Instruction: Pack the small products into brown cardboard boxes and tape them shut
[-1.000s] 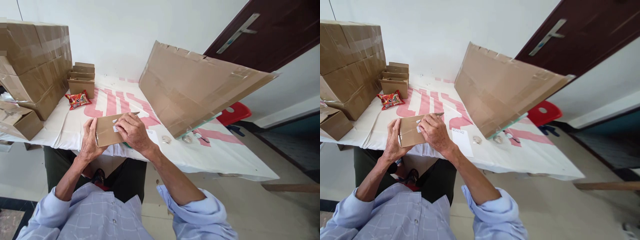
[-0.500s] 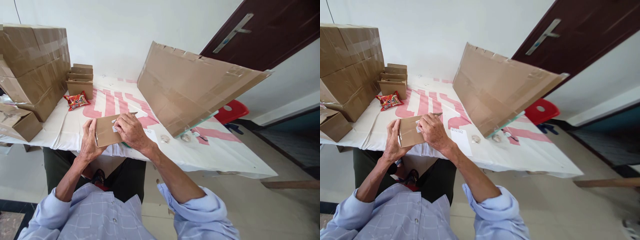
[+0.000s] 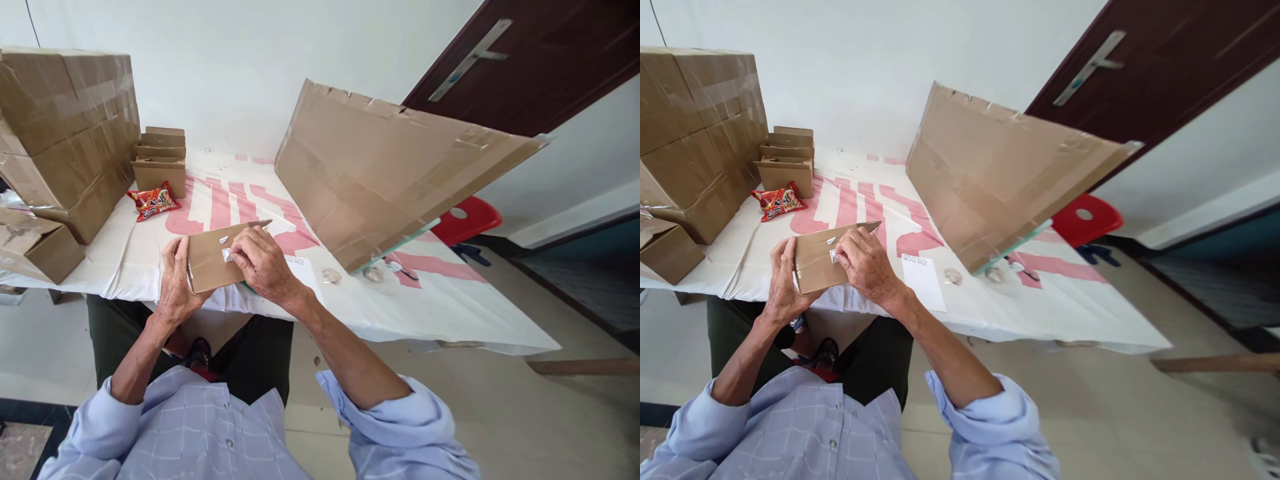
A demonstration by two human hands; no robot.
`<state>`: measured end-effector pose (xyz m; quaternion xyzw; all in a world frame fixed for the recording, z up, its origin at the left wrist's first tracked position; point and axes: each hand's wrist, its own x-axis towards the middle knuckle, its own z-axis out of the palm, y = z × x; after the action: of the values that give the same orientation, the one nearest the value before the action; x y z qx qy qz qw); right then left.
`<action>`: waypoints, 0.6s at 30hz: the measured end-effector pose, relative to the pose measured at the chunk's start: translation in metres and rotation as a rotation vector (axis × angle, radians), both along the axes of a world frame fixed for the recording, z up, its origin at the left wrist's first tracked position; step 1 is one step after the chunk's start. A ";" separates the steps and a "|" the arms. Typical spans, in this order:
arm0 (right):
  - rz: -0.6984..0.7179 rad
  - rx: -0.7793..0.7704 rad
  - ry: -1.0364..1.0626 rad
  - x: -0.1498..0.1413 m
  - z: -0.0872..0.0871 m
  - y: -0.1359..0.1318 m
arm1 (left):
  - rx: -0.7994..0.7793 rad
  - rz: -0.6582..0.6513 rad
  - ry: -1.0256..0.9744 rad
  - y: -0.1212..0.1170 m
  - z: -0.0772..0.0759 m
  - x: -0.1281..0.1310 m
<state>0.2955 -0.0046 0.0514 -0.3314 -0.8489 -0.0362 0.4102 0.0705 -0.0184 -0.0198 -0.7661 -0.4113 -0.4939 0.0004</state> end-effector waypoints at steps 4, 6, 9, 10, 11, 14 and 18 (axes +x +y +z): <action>0.040 -0.026 0.236 0.009 0.006 -0.008 | 0.013 -0.018 -0.018 0.002 0.000 -0.003; -0.019 -0.050 0.352 0.028 0.008 -0.006 | 0.008 -0.024 -0.039 0.004 -0.001 -0.007; -0.180 -0.124 0.471 0.078 -0.002 0.010 | -0.026 -0.002 -0.091 0.009 -0.003 -0.018; -0.242 -0.161 0.495 0.099 -0.011 0.017 | -0.045 0.012 -0.106 0.010 -0.005 -0.023; -0.311 -0.206 0.510 0.119 -0.022 0.024 | -0.065 0.027 -0.119 0.012 -0.005 -0.028; -0.533 -0.403 0.472 0.172 -0.062 0.043 | -0.111 0.073 -0.147 0.015 -0.007 -0.039; -0.654 -0.549 0.389 0.207 -0.113 0.059 | -0.113 0.123 -0.154 0.016 -0.004 -0.047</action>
<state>0.5021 0.0548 -0.0613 -0.6785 -0.5853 0.1250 0.4259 0.0234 -0.0027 -0.0241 -0.6981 -0.4835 -0.5263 -0.0440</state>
